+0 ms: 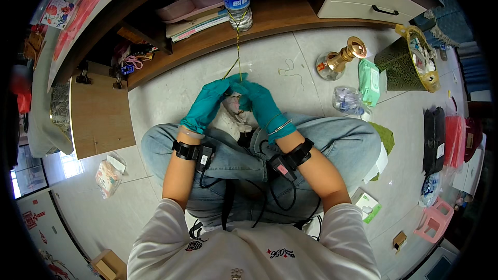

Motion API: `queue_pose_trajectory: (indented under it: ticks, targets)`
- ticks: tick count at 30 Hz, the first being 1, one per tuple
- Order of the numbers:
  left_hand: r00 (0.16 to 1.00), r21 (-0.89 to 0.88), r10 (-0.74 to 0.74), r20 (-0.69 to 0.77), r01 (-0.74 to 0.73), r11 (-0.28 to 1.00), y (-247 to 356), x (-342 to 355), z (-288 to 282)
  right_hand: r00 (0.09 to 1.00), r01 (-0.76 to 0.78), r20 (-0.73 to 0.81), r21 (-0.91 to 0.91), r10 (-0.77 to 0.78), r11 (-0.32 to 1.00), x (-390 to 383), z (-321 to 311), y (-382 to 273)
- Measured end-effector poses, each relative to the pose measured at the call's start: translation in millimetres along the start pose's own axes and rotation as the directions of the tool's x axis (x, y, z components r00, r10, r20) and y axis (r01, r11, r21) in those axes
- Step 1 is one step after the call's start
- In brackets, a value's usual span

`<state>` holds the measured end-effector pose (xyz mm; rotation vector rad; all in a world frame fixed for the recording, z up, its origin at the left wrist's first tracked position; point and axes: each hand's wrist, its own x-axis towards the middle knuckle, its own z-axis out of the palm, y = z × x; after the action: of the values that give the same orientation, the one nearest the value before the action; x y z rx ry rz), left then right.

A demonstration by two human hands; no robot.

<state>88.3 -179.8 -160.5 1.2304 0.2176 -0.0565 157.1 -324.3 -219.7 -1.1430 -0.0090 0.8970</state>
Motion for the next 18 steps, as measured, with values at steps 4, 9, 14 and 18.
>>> queue_pose_trajectory:
  ticks: [4, 9, 14, 18]
  targets:
    - [0.996, -0.065, 0.073, -0.044, -0.076, 0.995, -13, 1, -2, 0.995, -0.008, 0.095, -0.168, 0.024, 0.986, 4, -6, 10]
    - [0.956, 0.541, 0.247, -0.158, -0.125, 0.832, -31, 5, -12, 0.955, 0.267, -0.086, -0.166, -0.284, 0.949, 2, -9, -5]
    - [0.864, 0.954, 0.486, 0.133, -0.244, 0.174, -14, 2, 13, 0.981, 0.191, 0.003, -0.194, -0.194, 0.962, -8, 11, -30]
    - [0.829, 0.959, 0.533, 0.171, -0.263, 0.101, -16, 3, 14, 0.977, 0.207, 0.01, -0.26, -0.211, 0.943, -4, 7, -29]
